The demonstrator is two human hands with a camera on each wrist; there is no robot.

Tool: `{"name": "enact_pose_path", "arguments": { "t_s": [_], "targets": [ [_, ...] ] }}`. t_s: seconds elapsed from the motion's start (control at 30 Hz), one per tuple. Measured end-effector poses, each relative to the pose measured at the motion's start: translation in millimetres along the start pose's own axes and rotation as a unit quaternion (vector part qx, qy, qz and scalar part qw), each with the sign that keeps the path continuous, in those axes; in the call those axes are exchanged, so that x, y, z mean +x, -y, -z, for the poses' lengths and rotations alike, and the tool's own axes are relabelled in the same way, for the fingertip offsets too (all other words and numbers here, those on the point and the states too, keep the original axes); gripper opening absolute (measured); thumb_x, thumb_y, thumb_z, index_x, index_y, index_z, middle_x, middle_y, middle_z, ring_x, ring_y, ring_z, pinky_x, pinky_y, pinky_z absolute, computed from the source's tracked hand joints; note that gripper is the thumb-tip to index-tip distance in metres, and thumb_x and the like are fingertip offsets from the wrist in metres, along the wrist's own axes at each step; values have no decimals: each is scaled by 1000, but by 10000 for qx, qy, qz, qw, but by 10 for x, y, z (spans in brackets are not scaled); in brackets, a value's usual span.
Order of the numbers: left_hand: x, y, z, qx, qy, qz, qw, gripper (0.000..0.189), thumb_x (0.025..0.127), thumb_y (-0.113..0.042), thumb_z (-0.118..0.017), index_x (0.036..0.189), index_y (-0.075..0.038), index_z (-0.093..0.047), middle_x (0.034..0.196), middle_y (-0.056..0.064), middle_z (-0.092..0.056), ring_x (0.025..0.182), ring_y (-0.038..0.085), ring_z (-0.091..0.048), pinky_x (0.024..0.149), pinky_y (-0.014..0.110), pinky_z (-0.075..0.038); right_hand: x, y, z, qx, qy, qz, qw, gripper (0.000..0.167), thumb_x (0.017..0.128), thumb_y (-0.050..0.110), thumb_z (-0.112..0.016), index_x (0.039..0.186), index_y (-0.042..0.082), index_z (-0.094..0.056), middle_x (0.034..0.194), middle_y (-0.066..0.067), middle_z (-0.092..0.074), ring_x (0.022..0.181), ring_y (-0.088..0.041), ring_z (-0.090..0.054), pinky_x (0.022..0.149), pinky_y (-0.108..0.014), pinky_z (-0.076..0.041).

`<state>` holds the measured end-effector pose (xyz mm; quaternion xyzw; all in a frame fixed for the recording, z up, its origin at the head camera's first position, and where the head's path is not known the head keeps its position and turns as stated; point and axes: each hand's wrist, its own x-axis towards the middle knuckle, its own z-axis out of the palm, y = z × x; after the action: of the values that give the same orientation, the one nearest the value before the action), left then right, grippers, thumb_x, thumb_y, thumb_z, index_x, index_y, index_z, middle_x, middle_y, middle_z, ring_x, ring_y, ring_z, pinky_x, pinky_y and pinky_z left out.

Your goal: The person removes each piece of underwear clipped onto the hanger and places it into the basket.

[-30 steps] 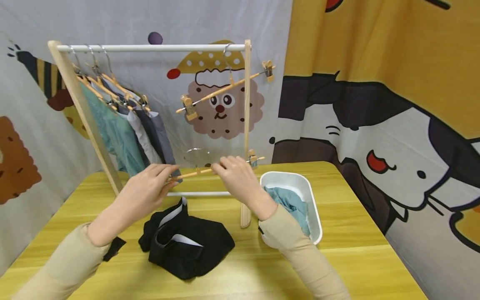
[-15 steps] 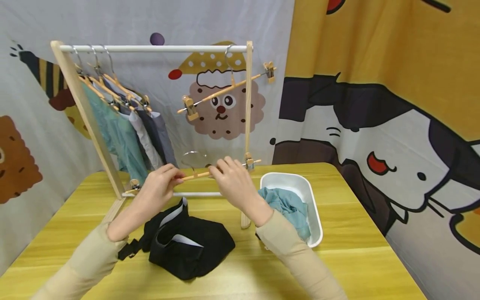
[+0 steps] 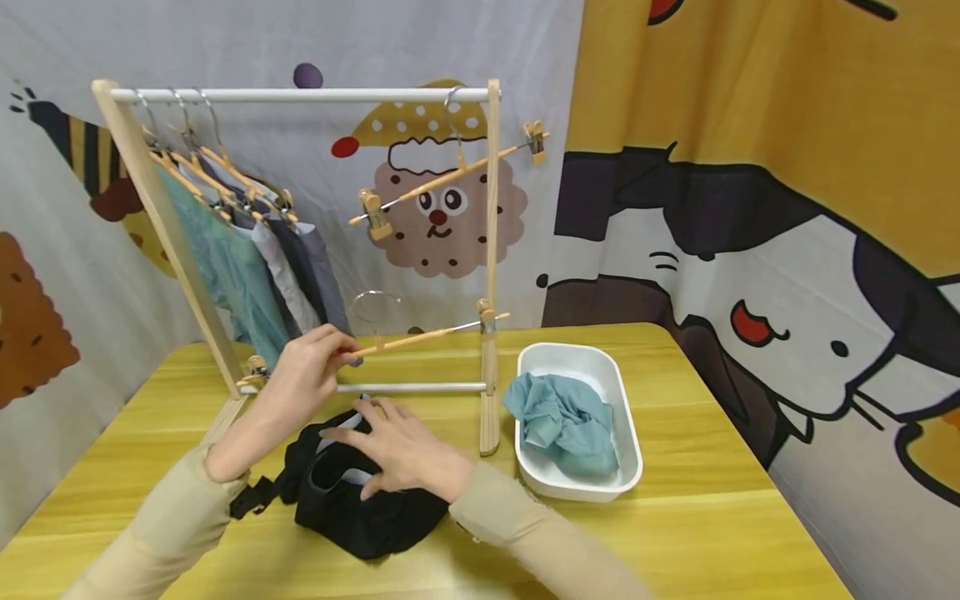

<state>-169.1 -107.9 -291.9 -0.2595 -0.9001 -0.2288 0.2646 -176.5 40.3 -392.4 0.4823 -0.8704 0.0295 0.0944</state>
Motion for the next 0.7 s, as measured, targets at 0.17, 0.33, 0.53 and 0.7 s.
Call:
{"name": "enact_pose_path", "arguments": {
  "t_s": [0.17,0.33,0.53,0.7],
  "targets": [
    [6,-6,-1,-45,135,32,9999,10,89,5,-58,88,5,-68,80,14,-61,69,26,-58,60,34,-50,183,126,-145,508,1980,-420,9780,119,60,51,-80,147,51,1,161,4,11,148,-35,-14,107,-45,-40],
    [15,-13,-10,-72,90,-39,9999,10,89,5,-58,87,5,-68,81,15,-62,71,26,-59,62,35,-51,298,184,-186,660,2735,-562,9580,120,59,38,-86,145,56,-3,161,10,1,147,-25,-21,94,-29,-48],
    [32,-19,-25,-58,84,-73,9999,10,89,4,-59,86,4,-68,81,14,-62,71,26,-59,62,34,-49,337,162,-209,554,2824,-662,9554,89,72,25,-83,138,54,-33,151,7,-29,122,-19,-46,69,-21,-47],
    [35,-22,-21,-35,53,-97,9999,10,89,5,-59,85,3,-68,81,14,-63,71,26,-59,62,33,-50,242,27,-321,833,2336,-209,9685,50,78,17,-78,119,35,-56,113,4,-58,78,-7,-50,63,-17,-41]
  ]
}}
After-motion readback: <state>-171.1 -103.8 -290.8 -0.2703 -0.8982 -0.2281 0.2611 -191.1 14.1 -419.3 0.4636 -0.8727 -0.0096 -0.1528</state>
